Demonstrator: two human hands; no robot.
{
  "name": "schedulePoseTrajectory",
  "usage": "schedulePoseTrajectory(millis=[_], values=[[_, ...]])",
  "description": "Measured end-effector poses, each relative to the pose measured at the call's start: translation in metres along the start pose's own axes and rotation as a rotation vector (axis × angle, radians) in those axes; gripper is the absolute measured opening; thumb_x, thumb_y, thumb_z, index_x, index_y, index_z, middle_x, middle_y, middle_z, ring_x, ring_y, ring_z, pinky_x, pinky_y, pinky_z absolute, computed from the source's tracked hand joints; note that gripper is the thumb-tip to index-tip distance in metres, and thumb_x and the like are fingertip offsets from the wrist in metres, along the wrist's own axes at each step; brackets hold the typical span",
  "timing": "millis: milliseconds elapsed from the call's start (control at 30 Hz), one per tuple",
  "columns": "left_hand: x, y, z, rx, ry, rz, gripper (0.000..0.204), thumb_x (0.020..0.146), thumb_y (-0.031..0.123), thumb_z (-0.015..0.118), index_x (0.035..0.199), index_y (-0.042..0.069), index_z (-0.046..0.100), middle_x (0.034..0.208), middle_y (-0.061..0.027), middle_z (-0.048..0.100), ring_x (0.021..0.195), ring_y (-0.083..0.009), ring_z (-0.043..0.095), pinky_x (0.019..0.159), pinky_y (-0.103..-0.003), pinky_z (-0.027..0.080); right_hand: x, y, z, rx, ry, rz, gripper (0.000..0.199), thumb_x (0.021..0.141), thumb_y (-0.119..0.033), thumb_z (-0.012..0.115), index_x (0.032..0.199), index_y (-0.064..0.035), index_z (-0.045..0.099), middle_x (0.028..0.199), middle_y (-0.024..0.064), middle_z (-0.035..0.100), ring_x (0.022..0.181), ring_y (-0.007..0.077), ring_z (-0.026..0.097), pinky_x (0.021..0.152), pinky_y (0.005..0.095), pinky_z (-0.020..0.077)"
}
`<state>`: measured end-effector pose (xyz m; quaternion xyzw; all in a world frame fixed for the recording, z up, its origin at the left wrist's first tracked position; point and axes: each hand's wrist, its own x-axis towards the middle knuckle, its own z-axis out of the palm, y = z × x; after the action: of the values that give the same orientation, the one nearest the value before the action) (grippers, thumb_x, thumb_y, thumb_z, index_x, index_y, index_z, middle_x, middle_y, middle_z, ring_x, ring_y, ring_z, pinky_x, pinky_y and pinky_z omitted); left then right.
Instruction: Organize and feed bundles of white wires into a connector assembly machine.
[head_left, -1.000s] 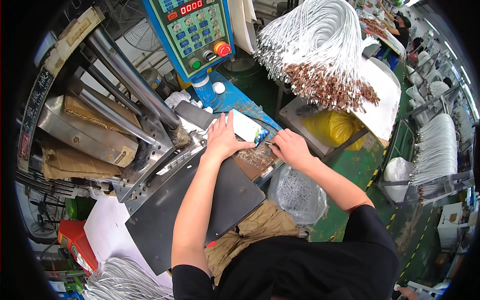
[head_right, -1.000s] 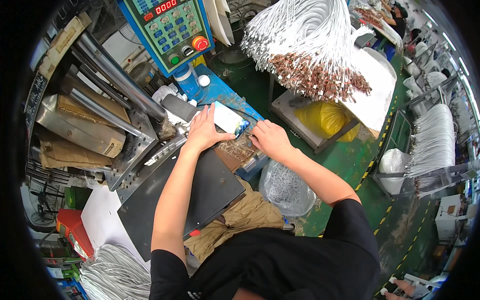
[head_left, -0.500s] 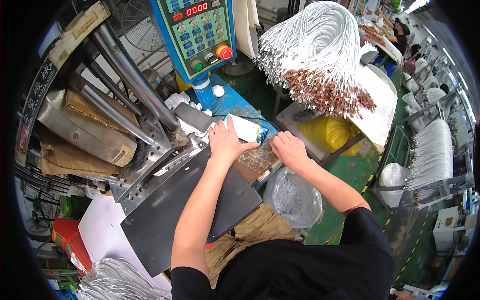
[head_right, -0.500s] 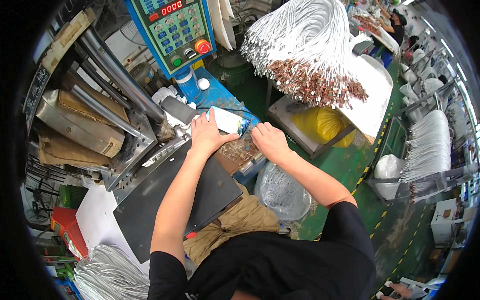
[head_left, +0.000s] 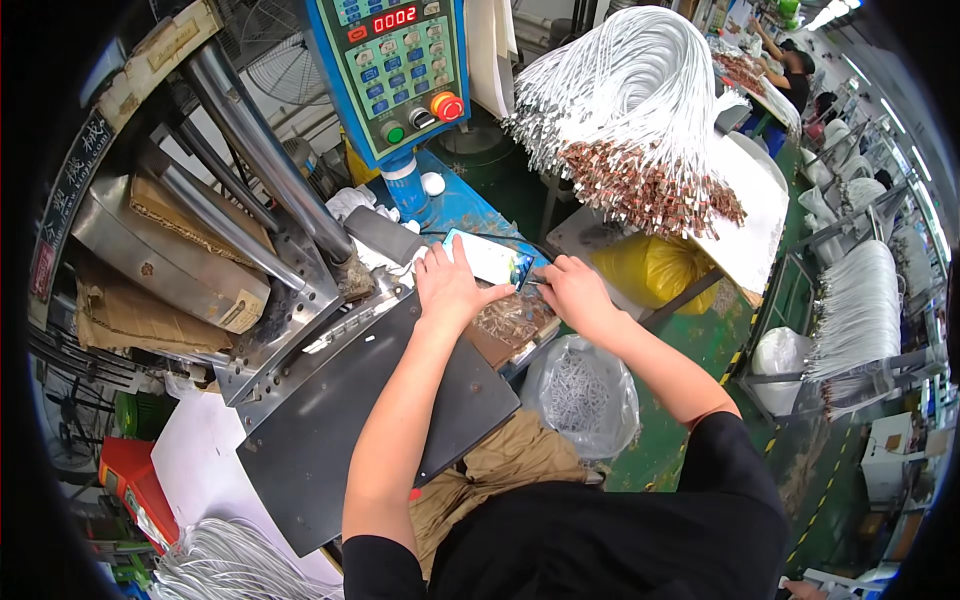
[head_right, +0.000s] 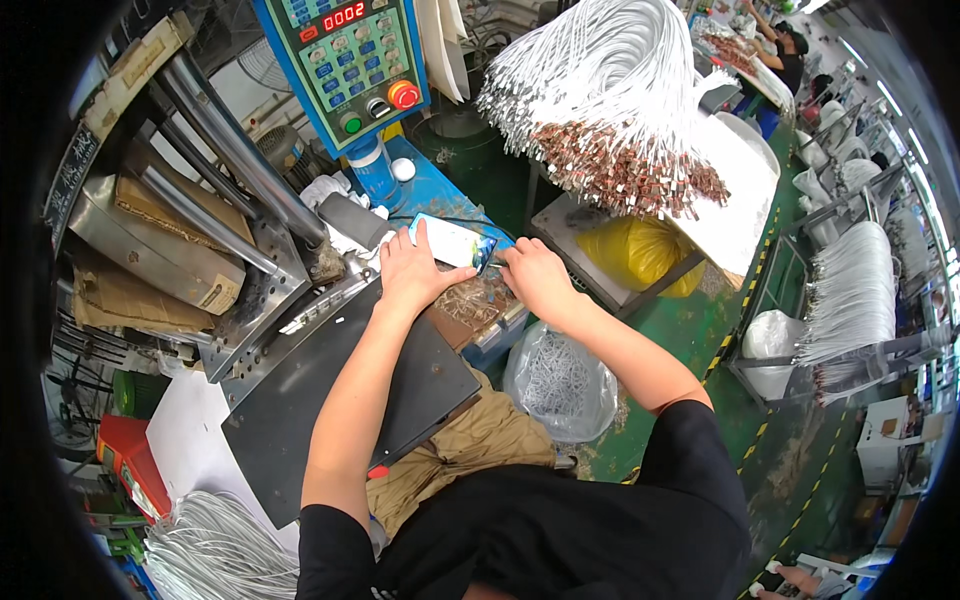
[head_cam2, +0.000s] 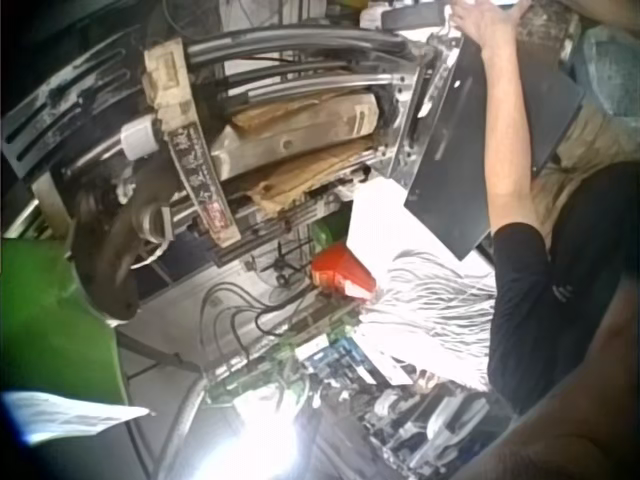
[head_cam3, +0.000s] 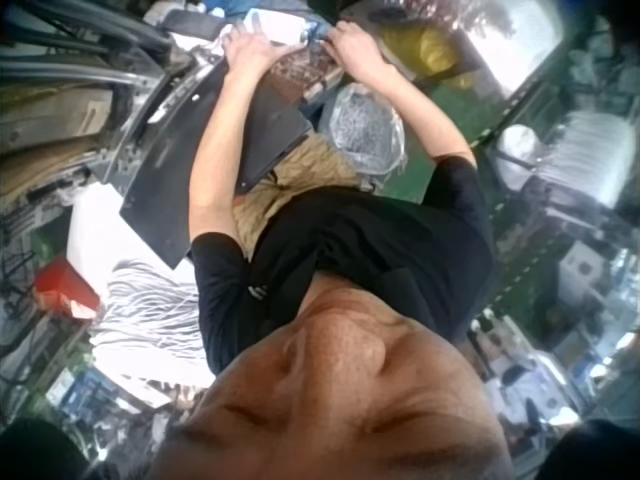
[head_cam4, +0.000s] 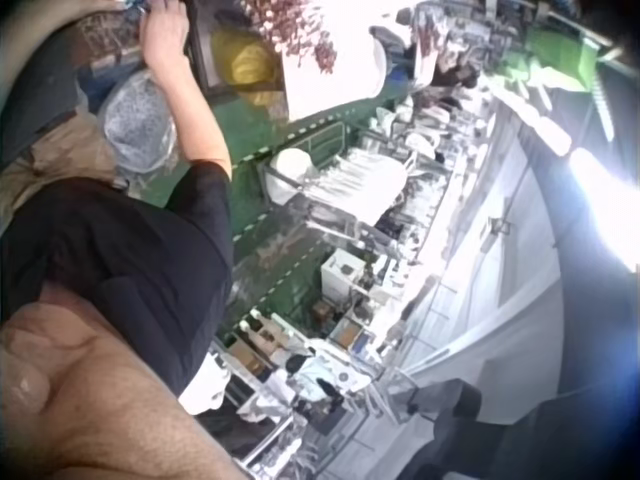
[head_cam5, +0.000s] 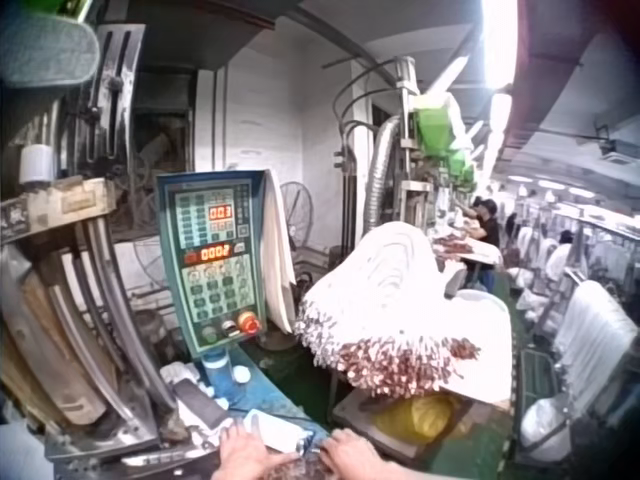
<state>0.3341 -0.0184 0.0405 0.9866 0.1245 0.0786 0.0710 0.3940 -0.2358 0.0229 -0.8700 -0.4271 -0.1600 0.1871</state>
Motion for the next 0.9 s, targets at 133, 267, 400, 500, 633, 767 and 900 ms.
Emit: schedulePoseTrajectory(millis=[133,267,400,500,633,767,900], values=[[0.000,0.001,-0.002,-0.004,-0.013,-0.010,0.125,0.062,0.078,0.074,0.147,-0.007,0.038,0.136,-0.0257,0.051,0.127,-0.0388,0.048,0.110,-0.047,0.033,0.004,0.005,0.000,-0.195,-0.010,0.014,0.009,0.085,-0.016,0.066,0.086,-0.0073,0.064,0.086,0.0076,0.058,0.088,0.0273,0.060,0.076,0.0392,0.0524],[-0.002,0.000,-0.002,-0.003,-0.020,-0.031,0.125,0.062,0.078,0.074,0.146,-0.007,0.038,0.136,-0.0247,0.051,0.127,-0.0387,0.048,0.110,-0.047,0.033,0.006,0.034,-0.015,-0.213,-0.041,0.008,0.009,0.085,-0.016,0.064,0.089,-0.0082,0.063,0.087,0.0070,0.059,0.090,0.0264,0.060,0.076,0.0379,0.0520],[0.000,0.002,0.000,-0.004,-0.005,-0.020,0.126,0.061,0.078,0.074,0.146,-0.008,0.038,0.136,-0.0247,0.051,0.127,-0.0389,0.048,0.110,-0.047,0.033,-0.016,0.086,-0.010,-0.236,-0.069,-0.117,0.010,0.085,-0.016,0.064,0.092,-0.0089,0.062,0.087,0.0064,0.059,0.088,0.0260,0.060,0.074,0.0379,0.0514],[-0.002,-0.002,0.001,-0.010,-0.004,-0.029,0.126,0.061,0.078,0.074,0.146,-0.008,0.038,0.136,-0.0250,0.051,0.127,-0.0389,0.048,0.110,-0.048,0.033,-0.030,0.114,-0.021,-0.262,-0.056,-0.134,0.011,0.087,-0.018,0.064,0.094,-0.0094,0.061,0.086,0.0064,0.060,0.085,0.0256,0.060,0.074,0.0377,0.0509],[-0.003,-0.002,0.000,-0.008,-0.006,-0.027,0.125,0.062,0.078,0.074,0.146,-0.008,0.038,0.137,-0.0261,0.050,0.127,-0.0389,0.048,0.110,-0.048,0.033,-0.059,0.144,-0.032,-0.414,-0.089,0.004,0.012,0.088,-0.019,0.065,0.095,-0.0100,0.063,0.087,0.0061,0.062,0.085,0.0261,0.061,0.074,0.0380,0.0512],[-0.002,0.001,-0.001,-0.016,-0.038,-0.025,0.124,0.063,0.077,0.074,0.147,-0.007,0.037,0.141,-0.0284,0.048,0.133,-0.0408,0.045,0.112,-0.050,0.030,-0.062,0.110,-0.025,-0.190,0.061,0.132,0.013,0.089,-0.019,0.066,0.099,-0.0103,0.067,0.086,0.0074,0.064,0.085,0.0275,0.062,0.073,0.0387,0.0521],[-0.004,0.001,0.006,-0.011,0.001,-0.006,0.123,0.064,0.075,0.075,0.149,-0.004,0.034,0.145,-0.0305,0.044,0.139,-0.0430,0.039,0.115,-0.053,0.027,-0.029,0.031,-0.024,0.182,0.185,0.186,0.022,0.089,-0.013,0.069,0.111,-0.0092,0.070,0.082,0.0101,0.062,0.080,0.0306,0.063,0.068,0.0396,0.0518]])
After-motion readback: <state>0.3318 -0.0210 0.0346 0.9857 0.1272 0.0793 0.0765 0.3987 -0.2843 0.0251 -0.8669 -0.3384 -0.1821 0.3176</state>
